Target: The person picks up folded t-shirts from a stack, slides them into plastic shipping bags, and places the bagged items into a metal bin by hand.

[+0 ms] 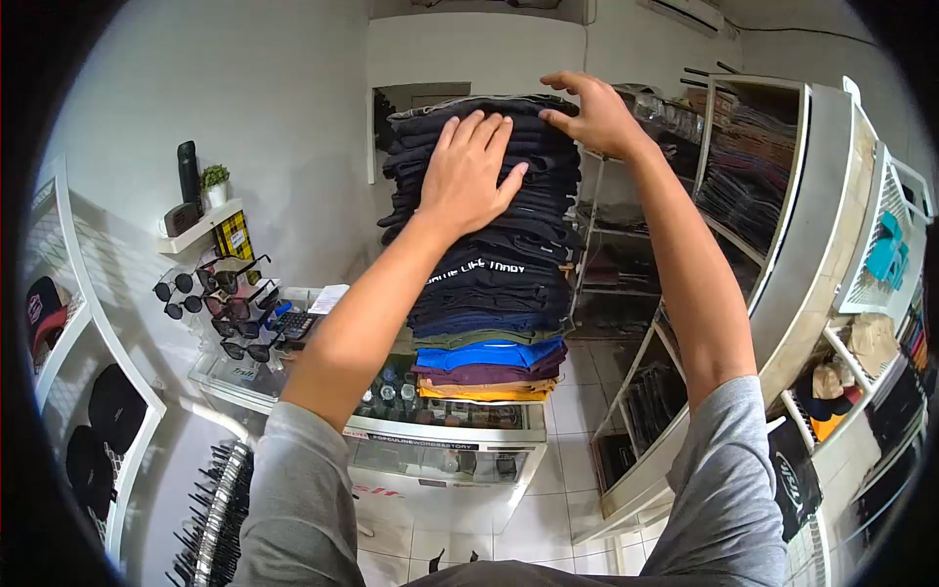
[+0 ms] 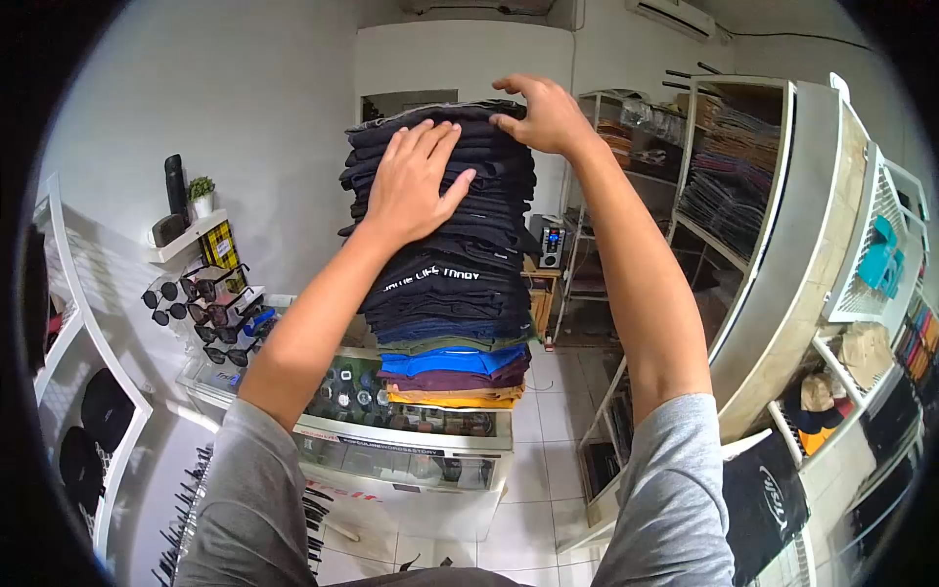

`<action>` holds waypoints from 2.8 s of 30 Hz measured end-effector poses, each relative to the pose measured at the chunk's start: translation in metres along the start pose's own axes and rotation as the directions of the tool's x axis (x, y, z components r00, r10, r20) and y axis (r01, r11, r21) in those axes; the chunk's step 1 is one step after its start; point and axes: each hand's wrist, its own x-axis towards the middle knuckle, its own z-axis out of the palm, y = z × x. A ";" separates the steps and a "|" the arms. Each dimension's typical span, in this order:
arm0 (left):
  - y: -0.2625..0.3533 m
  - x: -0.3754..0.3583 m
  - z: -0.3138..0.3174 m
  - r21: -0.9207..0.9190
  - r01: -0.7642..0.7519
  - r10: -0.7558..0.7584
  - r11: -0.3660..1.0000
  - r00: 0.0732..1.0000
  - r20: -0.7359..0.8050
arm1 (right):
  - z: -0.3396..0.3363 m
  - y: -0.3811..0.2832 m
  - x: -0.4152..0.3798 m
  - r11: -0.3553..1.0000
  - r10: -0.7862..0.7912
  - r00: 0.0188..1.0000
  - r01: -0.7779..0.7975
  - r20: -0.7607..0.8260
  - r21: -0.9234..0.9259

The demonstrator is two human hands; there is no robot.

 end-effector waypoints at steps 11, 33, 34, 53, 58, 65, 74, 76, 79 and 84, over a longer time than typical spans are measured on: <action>0.017 -0.010 0.008 -0.052 0.102 -0.104 0.993 0.994 -0.043 | 0.013 0.005 0.034 0.997 0.024 0.977 -0.007 0.213 -0.083; -0.007 -0.006 0.003 0.138 0.098 -0.101 0.986 0.995 0.013 | 0.004 0.025 0.021 0.968 0.076 0.960 -0.135 0.269 0.210; -0.007 -0.007 0.004 0.134 0.098 -0.101 0.986 0.995 0.015 | 0.003 0.023 0.022 0.977 0.067 0.959 -0.120 0.277 0.177; -0.001 -0.010 0.011 0.143 0.143 -0.145 0.979 0.989 0.005 | 0.013 -0.020 0.025 0.983 0.180 0.971 -0.183 0.157 0.008; 0.003 -0.016 0.002 0.094 0.176 -0.168 0.980 0.982 -0.088 | 0.025 -0.024 0.035 0.980 0.181 0.959 -0.196 0.216 0.047; -0.006 -0.015 0.003 0.103 0.160 -0.163 0.982 0.986 0.019 | 0.020 -0.039 0.044 0.963 0.249 0.949 -0.220 0.195 -0.155; -0.007 -0.016 -0.006 0.091 0.116 -0.121 0.989 0.992 0.046 | 0.039 -0.031 0.051 0.954 0.212 0.962 -0.165 0.174 -0.252; -0.008 -0.015 -0.007 0.072 0.126 -0.130 0.989 0.990 0.054 | 0.043 -0.031 0.054 0.946 0.223 0.961 -0.173 0.163 -0.273; -0.009 -0.012 -0.008 0.051 0.145 -0.149 0.988 0.987 0.067 | 0.051 -0.030 0.059 0.927 0.241 0.968 -0.210 0.066 -0.310; -0.011 -0.012 -0.009 0.024 0.136 -0.138 0.990 0.989 0.052 | 0.040 -0.038 0.061 0.929 -0.040 0.979 -0.038 -0.200 -0.369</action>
